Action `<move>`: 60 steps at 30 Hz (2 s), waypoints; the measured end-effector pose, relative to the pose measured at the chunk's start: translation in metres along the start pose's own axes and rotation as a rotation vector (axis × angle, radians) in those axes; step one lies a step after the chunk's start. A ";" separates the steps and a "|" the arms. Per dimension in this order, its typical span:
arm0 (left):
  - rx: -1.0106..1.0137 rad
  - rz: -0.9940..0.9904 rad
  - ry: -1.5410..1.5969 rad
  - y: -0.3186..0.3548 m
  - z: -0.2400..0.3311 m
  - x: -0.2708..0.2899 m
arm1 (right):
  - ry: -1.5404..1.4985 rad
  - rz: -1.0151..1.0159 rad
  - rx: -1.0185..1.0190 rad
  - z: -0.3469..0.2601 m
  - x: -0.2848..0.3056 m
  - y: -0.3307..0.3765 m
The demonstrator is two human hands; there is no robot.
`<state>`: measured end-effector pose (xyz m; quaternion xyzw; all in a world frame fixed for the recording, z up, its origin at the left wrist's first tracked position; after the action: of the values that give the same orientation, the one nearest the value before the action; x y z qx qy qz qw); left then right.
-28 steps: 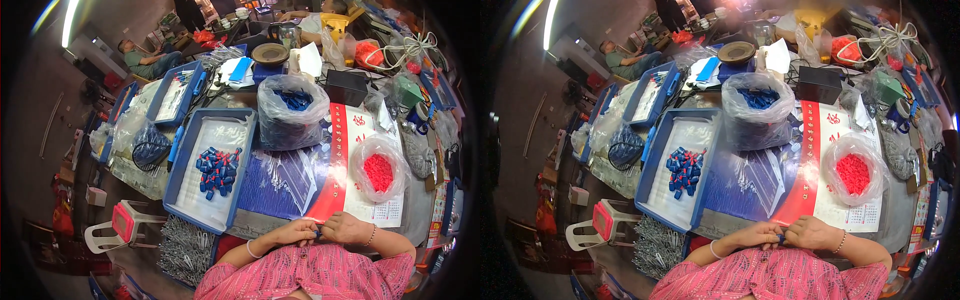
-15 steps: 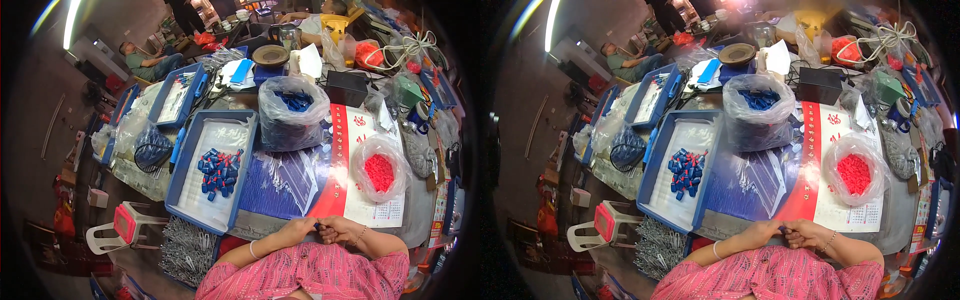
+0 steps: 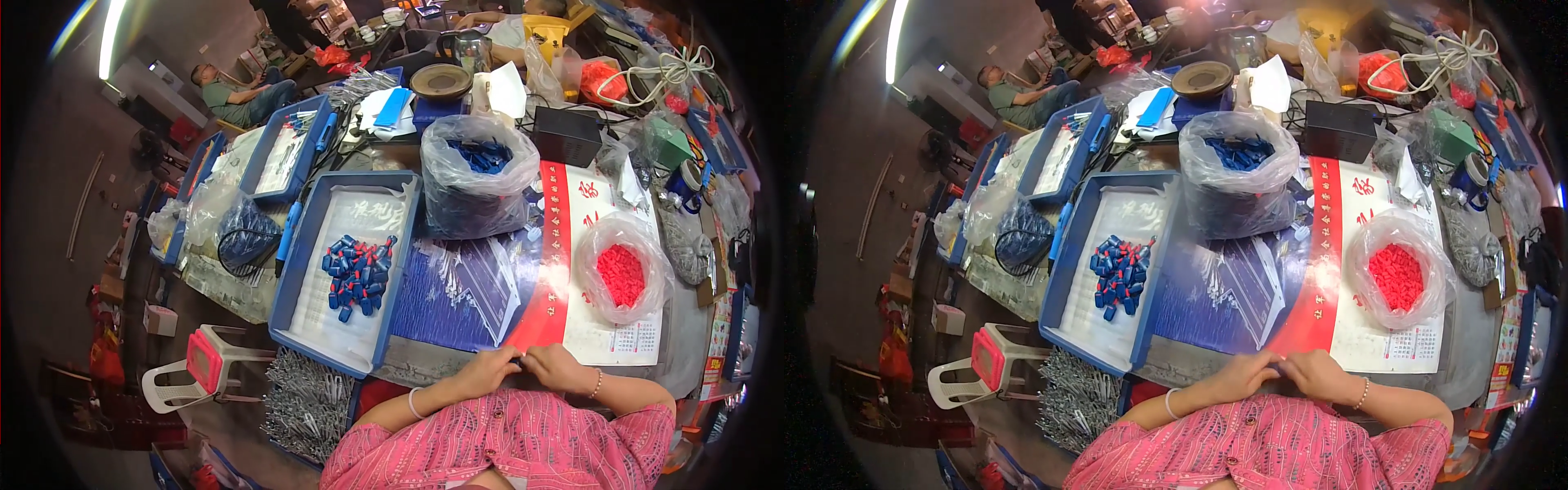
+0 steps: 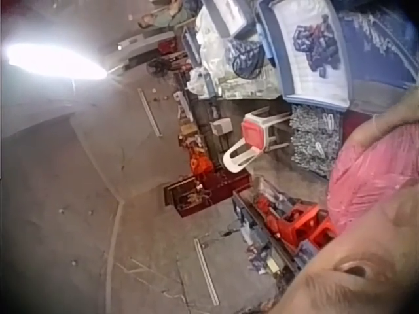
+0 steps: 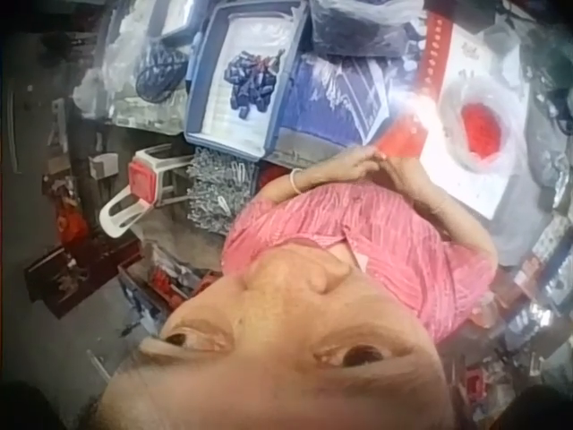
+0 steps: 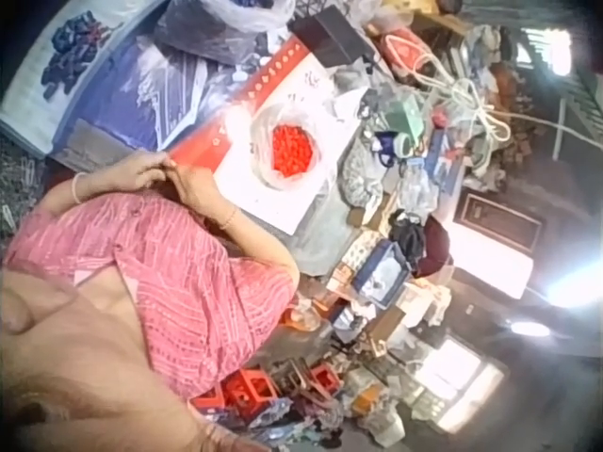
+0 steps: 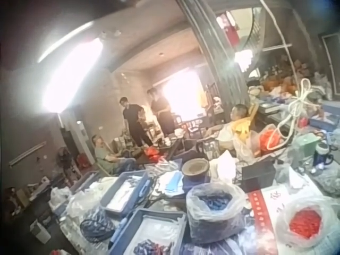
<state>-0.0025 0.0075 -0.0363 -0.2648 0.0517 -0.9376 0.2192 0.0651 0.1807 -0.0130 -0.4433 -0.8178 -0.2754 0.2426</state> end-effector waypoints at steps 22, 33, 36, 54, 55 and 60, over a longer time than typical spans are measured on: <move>0.245 -0.152 0.051 0.008 0.004 0.002 | -0.879 -0.025 -0.329 -0.004 -0.008 -0.007; 0.544 -0.172 0.770 0.001 0.009 0.035 | 0.292 0.158 0.287 0.001 0.038 -0.012; 0.588 -0.230 0.889 0.004 0.008 0.030 | 0.428 0.148 0.392 0.000 0.033 -0.008; 0.362 -0.132 0.218 0.000 0.011 0.024 | -0.709 -0.043 -0.098 0.012 0.001 -0.014; 0.517 -0.207 0.523 0.000 0.013 0.028 | 0.078 0.206 0.190 0.008 0.006 -0.013; 0.511 -0.254 0.698 0.005 0.011 0.024 | 0.298 0.110 0.451 0.008 0.009 -0.013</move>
<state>-0.0135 -0.0073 -0.0170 0.1256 -0.1435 -0.9730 0.1302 0.0482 0.1853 -0.0157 -0.3762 -0.7885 -0.1351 0.4673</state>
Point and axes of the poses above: each hand's wrist, its own y-axis away from the middle knuckle, its own x-axis out of the back of the hand, z = x × y, the point moved 1 cm from there along -y, towards the middle knuckle, and after that the axes turned 10 degrees about -z, right-handed, at the moved point
